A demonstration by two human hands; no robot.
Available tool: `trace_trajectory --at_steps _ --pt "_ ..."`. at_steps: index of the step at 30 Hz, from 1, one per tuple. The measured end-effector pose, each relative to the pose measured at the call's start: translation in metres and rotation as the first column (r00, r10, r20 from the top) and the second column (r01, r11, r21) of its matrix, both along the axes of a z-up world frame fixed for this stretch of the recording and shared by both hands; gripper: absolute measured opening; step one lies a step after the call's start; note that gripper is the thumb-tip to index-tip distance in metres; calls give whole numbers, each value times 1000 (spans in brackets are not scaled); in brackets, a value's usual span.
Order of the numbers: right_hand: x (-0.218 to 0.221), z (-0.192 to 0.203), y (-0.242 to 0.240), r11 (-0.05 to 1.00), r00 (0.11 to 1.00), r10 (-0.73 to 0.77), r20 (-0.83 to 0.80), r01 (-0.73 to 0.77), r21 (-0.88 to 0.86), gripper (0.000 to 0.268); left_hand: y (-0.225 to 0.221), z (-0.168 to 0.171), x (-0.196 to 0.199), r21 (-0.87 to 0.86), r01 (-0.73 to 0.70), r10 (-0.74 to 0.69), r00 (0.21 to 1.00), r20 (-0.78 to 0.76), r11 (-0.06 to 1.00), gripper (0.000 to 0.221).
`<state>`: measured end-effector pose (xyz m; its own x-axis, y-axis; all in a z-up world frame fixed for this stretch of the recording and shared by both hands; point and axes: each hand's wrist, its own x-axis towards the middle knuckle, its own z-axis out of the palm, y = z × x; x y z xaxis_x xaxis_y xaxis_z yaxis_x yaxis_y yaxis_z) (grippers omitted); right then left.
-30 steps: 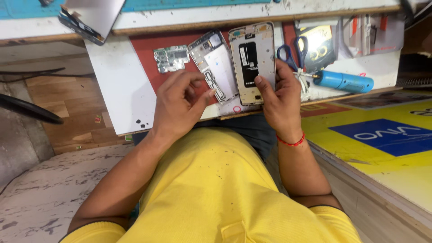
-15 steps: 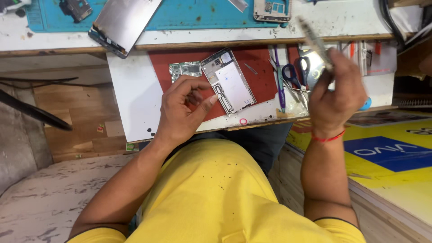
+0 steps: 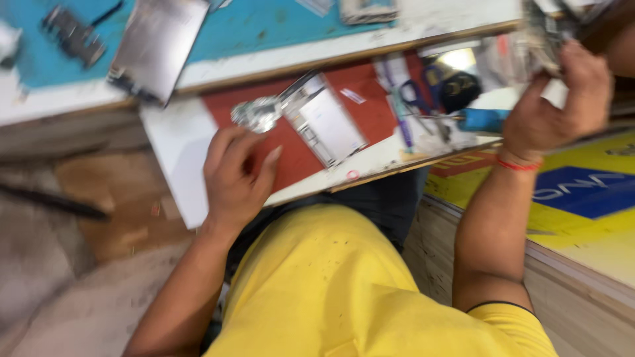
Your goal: The person disassembles a smartphone by removing the back cover and internal components. They then reassemble the device by placing the motherboard and battery back into the chassis and snapping the back cover into place. The person handles the phone and its parts by hand throughout the process.
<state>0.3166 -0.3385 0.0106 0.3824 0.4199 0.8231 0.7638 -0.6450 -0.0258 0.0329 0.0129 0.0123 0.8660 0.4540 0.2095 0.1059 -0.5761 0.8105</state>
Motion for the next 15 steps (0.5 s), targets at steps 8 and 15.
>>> trace_trajectory --at_steps 8,15 --pt "-101 26 73 952 548 292 -784 -85 295 30 -3 3 44 340 190 -135 974 -180 921 79" --pt "-126 -4 122 920 54 391 -919 -43 389 34 -4 -4 60 280 189 -125 965 -230 941 110"
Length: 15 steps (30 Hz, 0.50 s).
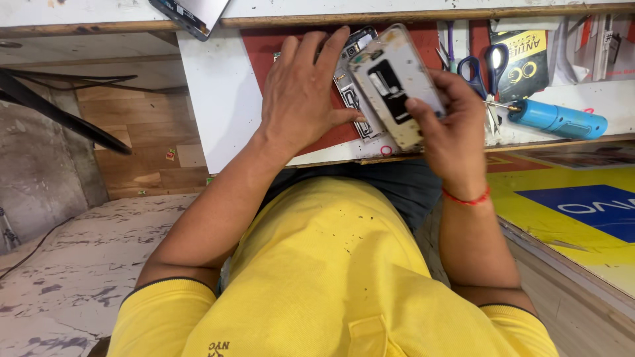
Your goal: The person disassembles a smartphone by removing the back cover and internal components. They then reassemble the device by placing the motherboard and battery back into the chassis and snapping the back cover into place. The person handles the phone and its parts by hand throughout the process.
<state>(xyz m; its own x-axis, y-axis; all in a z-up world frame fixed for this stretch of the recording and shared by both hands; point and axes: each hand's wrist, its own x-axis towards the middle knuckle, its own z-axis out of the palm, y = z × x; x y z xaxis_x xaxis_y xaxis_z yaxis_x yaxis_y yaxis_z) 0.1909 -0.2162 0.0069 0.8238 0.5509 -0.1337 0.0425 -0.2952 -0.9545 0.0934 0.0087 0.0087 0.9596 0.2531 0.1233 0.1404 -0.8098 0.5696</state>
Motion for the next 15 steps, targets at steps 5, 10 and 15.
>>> trace_trajectory --at_steps 5,10,15 --pt "-14 -15 20 999 1000 2 4 -3 40 33 0 -3 -3 -113 -21 23 1000 21 993 117" --pt "-17 -15 18 995 996 -31 -81 38 92 33 -1 -5 -6 -97 -17 19 1000 16 995 113" --pt "-18 3 11 983 989 -140 37 134 128 33 -4 -1 -15 -72 31 -17 982 186 997 113"
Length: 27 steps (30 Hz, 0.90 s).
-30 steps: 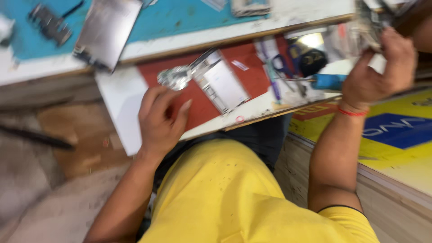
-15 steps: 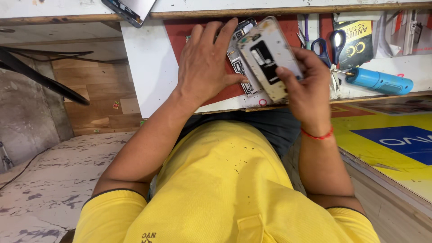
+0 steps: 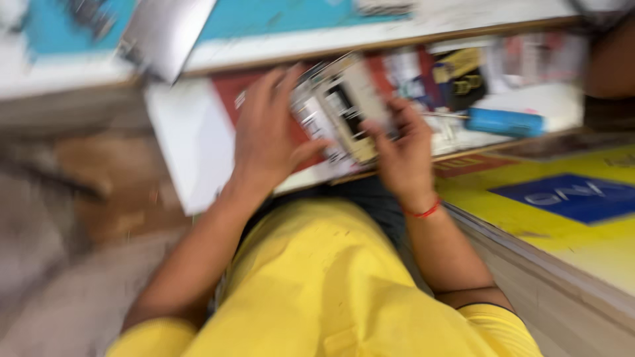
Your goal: The person disassembles a smartphone by removing the back cover and internal components. They then reassemble the device by placing the motherboard and battery back into the chassis and snapping the back cover into place. The person handles the phone and its parts by hand throughout the process.
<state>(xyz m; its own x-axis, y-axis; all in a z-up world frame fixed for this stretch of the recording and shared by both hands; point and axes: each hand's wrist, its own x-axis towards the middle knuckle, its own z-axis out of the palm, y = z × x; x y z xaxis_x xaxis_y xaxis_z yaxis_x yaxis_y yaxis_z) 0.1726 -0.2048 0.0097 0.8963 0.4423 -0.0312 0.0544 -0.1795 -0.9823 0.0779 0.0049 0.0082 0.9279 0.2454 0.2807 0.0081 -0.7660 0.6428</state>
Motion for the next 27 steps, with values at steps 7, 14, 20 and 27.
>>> trace_trajectory --at_steps 7,14,20,27 --pt "-26 34 8 954 733 120 669 100 -281 28 -63 -18 -13 -996 89 -62 994 88 17 82" --pt "-39 49 16 943 785 136 604 84 -322 33 -63 -20 -2 -993 91 -89 991 98 -77 52" --pt "-35 49 7 951 796 247 553 -90 -295 52 -54 -16 -1 -980 80 -76 993 95 -184 54" --pt "-26 51 0 923 746 376 550 -247 -297 61 -50 0 0 -965 70 -85 992 94 -254 72"
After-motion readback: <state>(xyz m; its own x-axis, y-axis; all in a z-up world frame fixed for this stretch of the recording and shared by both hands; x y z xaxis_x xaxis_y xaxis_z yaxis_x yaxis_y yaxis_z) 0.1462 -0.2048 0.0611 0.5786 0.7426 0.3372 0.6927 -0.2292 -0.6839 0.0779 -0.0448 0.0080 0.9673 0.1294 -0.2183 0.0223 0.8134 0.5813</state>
